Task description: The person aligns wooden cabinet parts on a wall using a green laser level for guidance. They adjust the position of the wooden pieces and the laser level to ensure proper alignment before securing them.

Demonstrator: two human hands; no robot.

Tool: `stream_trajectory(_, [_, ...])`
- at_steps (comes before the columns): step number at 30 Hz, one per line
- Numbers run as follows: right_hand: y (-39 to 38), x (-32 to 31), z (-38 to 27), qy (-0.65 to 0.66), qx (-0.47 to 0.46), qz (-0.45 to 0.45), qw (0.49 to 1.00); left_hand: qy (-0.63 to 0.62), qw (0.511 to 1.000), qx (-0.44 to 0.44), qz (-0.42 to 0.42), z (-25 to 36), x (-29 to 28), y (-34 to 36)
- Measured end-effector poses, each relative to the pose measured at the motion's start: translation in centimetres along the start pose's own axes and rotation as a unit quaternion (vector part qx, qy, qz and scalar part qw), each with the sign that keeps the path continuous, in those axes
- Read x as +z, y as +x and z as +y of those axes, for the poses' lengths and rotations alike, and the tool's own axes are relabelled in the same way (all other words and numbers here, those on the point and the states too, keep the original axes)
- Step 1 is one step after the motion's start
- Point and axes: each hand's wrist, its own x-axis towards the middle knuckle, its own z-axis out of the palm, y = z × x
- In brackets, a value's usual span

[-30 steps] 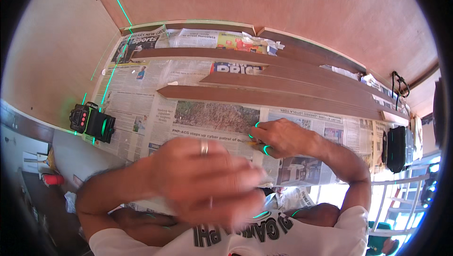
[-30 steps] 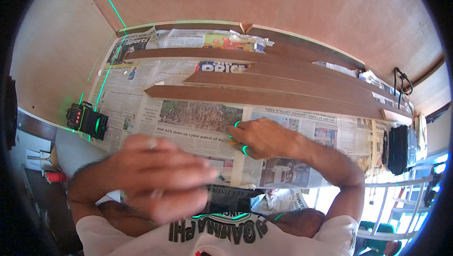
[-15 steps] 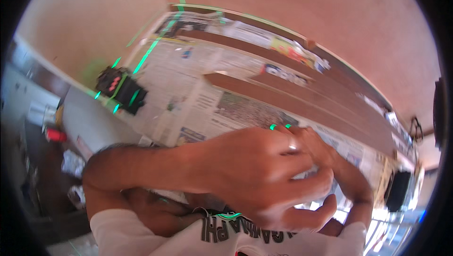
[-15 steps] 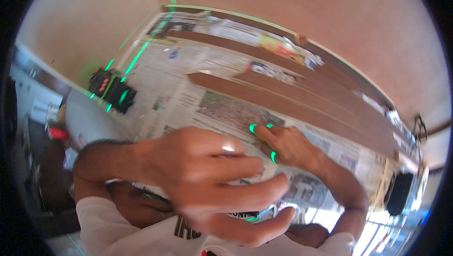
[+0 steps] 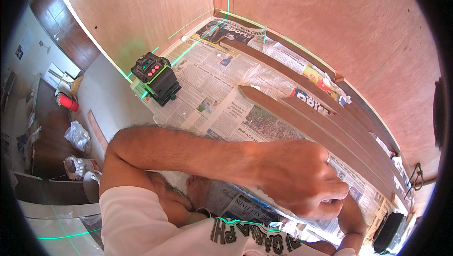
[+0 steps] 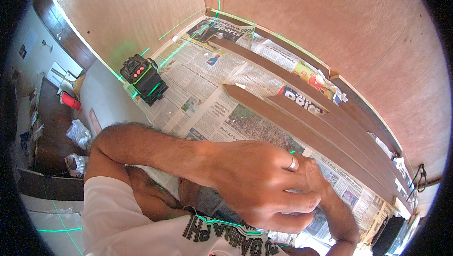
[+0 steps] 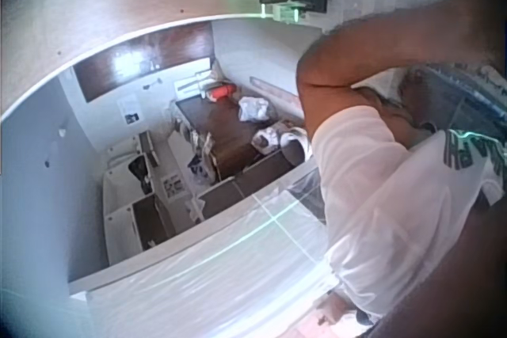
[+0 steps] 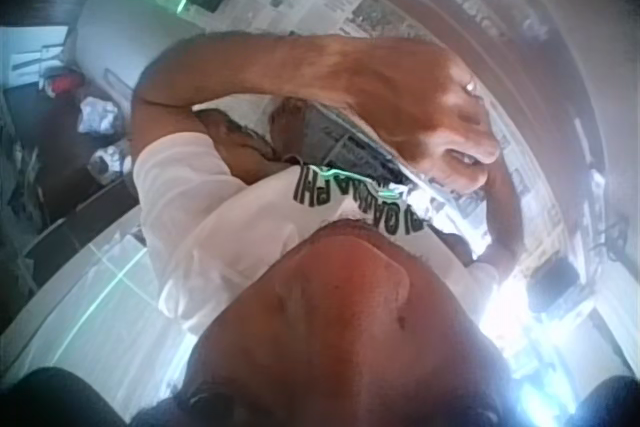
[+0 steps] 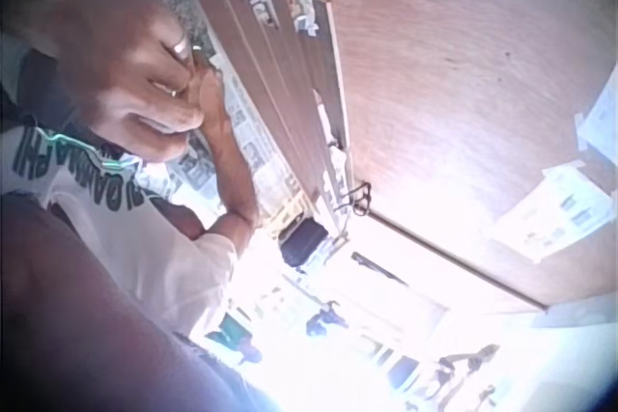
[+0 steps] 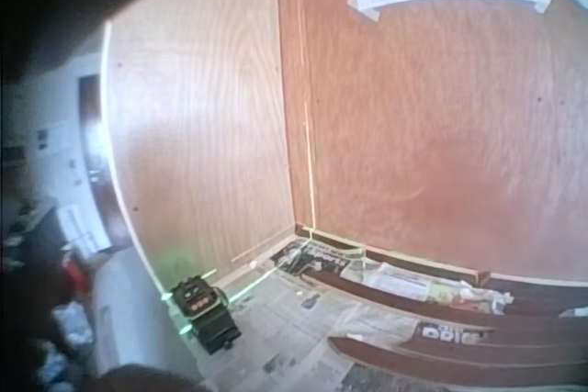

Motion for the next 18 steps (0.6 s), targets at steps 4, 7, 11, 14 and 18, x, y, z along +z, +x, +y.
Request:
stream_trajectory(4, [-0.11,0.13,0.01,0.002,0.005,-0.003,1.000,-0.005,1.000,-0.009,-0.005,-0.25,-0.12,0.07])
stream_trajectory(7, [-0.22,0.19,0.07,0.005,0.006,-0.005,1.000,-0.016,1.000,-0.012,-0.005,-0.43,0.21,-0.17])
stream_trajectory(11, [-0.18,0.19,0.22,0.010,0.005,-0.006,1.000,-0.016,1.000,-0.021,-0.012,-0.48,0.59,-0.19])
stream_trajectory(14, [-0.11,0.24,0.18,0.012,0.002,-0.007,1.000,-0.010,0.999,-0.021,-0.025,-0.43,0.44,-0.14])
stream_trajectory(18, [-0.23,0.13,-0.02,0.010,0.008,-0.006,1.000,-0.011,1.000,-0.009,-0.019,-0.44,0.62,0.04])
